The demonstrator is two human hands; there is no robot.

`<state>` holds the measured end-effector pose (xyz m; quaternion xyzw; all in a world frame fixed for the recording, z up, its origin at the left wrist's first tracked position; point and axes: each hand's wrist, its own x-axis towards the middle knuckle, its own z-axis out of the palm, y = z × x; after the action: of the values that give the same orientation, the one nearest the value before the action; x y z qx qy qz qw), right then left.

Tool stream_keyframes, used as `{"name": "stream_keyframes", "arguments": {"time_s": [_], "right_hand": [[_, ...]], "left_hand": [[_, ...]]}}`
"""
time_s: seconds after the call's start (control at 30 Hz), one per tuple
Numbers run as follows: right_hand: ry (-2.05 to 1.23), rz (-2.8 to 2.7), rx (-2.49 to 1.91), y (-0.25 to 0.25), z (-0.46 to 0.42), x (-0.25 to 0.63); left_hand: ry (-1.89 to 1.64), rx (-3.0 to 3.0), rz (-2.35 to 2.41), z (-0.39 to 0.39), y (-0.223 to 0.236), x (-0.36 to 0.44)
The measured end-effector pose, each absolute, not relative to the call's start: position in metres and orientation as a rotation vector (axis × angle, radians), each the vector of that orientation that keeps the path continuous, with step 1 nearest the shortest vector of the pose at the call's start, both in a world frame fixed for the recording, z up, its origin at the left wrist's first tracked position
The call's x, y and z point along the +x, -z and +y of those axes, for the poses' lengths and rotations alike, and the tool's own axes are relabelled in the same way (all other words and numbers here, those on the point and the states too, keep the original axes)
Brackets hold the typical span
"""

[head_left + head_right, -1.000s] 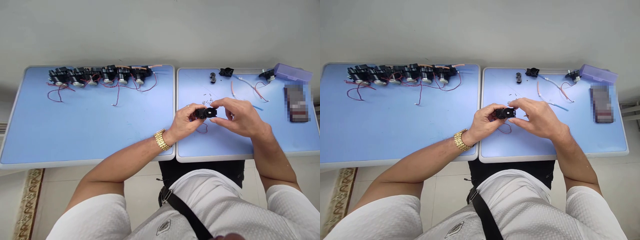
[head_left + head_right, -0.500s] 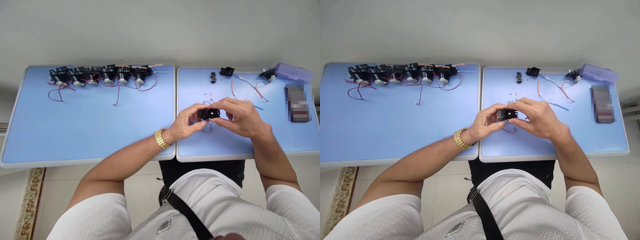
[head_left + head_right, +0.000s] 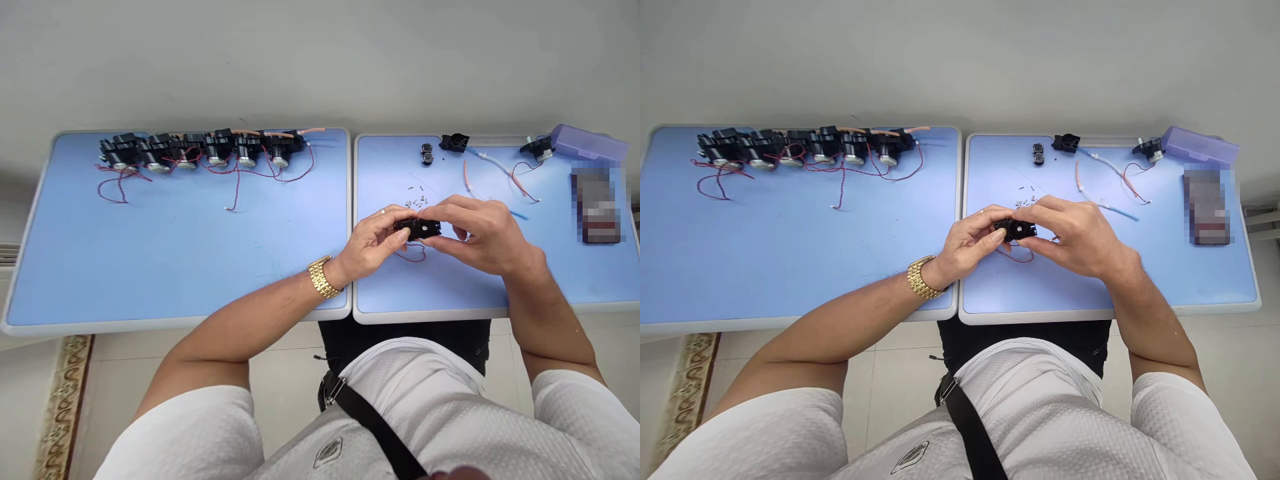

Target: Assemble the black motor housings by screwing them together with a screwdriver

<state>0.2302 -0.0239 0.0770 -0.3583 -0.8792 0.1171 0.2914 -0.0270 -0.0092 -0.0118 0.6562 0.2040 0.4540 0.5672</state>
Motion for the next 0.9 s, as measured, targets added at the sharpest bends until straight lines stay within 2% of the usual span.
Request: {"name": "stream_keyframes", "arguments": {"time_s": [0.6,0.9], "right_hand": [[-0.201,-2.356,-0.970,-0.075,-0.025,0.229],[-0.212,-2.337,-0.951,-0.072,-0.022,0.229]], "left_hand": [[-1.004,1.568,0.583,-0.010,0.006,-0.026],[-0.885,1.381,0.515,-0.008,-0.003,-0.025]]}}
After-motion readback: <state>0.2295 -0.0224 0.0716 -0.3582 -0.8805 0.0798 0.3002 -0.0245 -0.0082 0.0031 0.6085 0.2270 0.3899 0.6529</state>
